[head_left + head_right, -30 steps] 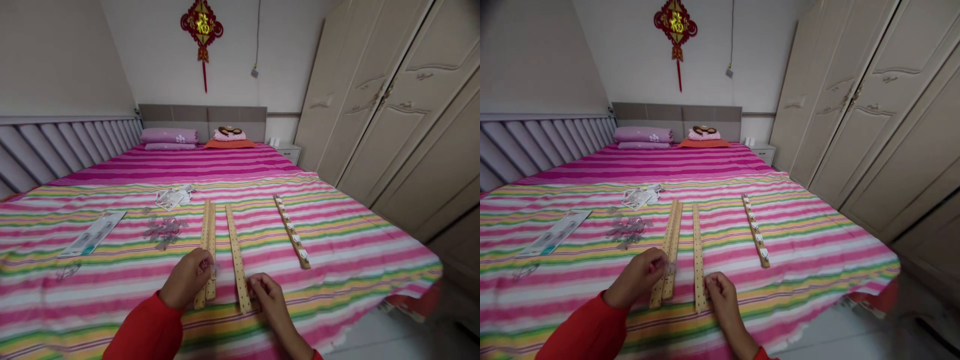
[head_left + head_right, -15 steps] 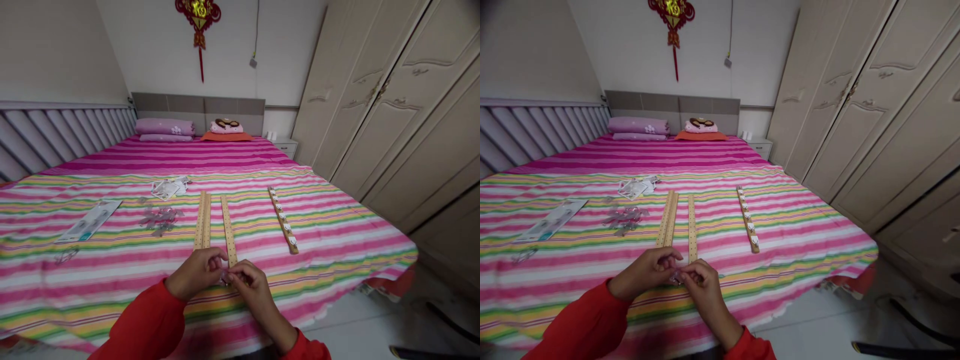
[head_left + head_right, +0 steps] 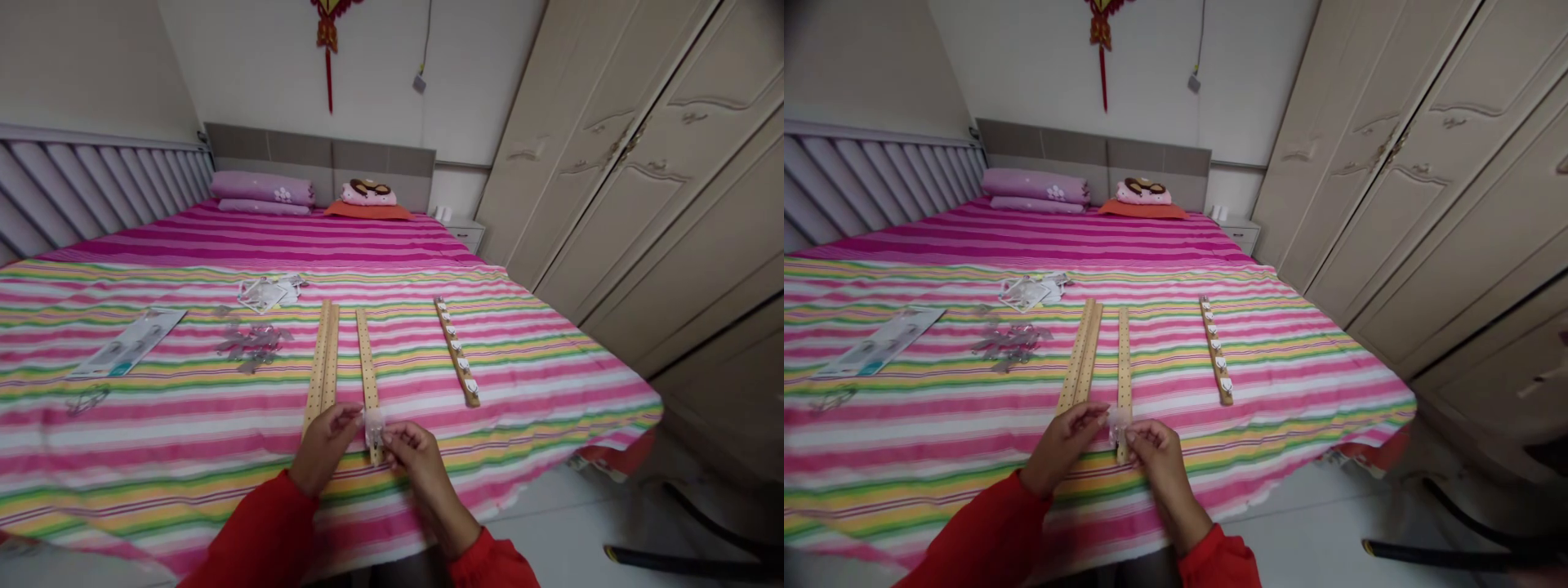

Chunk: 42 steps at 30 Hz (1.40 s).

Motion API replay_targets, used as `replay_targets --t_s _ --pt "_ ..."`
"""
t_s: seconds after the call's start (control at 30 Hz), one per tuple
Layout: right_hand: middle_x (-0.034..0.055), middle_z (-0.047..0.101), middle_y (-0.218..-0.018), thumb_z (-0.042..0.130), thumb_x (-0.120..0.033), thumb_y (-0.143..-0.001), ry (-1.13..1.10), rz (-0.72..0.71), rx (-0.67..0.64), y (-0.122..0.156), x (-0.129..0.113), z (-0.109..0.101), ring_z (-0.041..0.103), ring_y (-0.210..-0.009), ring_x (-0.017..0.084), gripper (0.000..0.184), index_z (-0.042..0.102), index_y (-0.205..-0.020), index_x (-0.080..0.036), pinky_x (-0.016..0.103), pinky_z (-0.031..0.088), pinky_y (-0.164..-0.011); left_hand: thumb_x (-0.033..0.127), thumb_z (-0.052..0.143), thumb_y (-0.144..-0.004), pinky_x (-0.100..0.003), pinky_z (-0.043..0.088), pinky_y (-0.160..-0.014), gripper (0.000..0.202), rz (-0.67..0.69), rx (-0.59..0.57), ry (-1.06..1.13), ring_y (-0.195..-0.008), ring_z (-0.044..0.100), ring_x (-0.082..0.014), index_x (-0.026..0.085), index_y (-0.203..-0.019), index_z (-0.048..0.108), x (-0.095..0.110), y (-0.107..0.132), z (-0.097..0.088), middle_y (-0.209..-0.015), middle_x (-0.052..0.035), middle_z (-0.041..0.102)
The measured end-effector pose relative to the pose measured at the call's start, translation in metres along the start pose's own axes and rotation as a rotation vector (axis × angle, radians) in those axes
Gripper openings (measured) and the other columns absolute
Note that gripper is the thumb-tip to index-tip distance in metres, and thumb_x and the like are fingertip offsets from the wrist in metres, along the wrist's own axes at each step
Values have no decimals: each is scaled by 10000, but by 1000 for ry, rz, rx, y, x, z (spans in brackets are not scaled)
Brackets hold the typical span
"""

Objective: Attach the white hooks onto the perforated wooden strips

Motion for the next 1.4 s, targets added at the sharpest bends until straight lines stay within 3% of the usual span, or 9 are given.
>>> replay_targets --t_s 0.13,0.27,0.67,1.4 --pt "-18 612 -486 817 -387 -555 -25 10 33 -2 5 -3 479 -402 65 327 680 -698 -127 177 366 -415 464 689 -599 -300 526 -699 377 -81 -25 112 -730 650 -178 163 -824 651 -18 7 10 -761 -46 695" --pt "-19 614 -488 822 -380 -540 -21 23 40 -4 5 -4 485 -394 66 339 679 -718 -129 175 369 -407 479 714 -554 -299 529 -669 409 -131 6 164 -689 650 -172 161 -800 638 -23 8 17 -725 -42 690" --pt "-12 624 -490 798 -388 -530 80 8 96 -14 13 -9 478 -380 80 305 679 -648 -133 198 363 -392 432 720 -555 -320 518 -709 381 -79 183 188 -701 654 -187 147 -799 654 -54 7 35 -714 -57 694" --pt "-23 604 -465 768 -352 -526 60 -4 141 -13 27 -6 472 -398 94 240 644 -587 -156 217 357 -425 389 702 -587 -312 512 -655 318 -72 203 181 -654 640 -184 138 -774 647 -70 5 37 -678 -51 682"
Point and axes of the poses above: each hand's wrist, its own y-axis away from the middle knuckle, its own z-axis out of the palm, x = y × z, the point moved 1 cm from there along -y, towards the middle knuckle
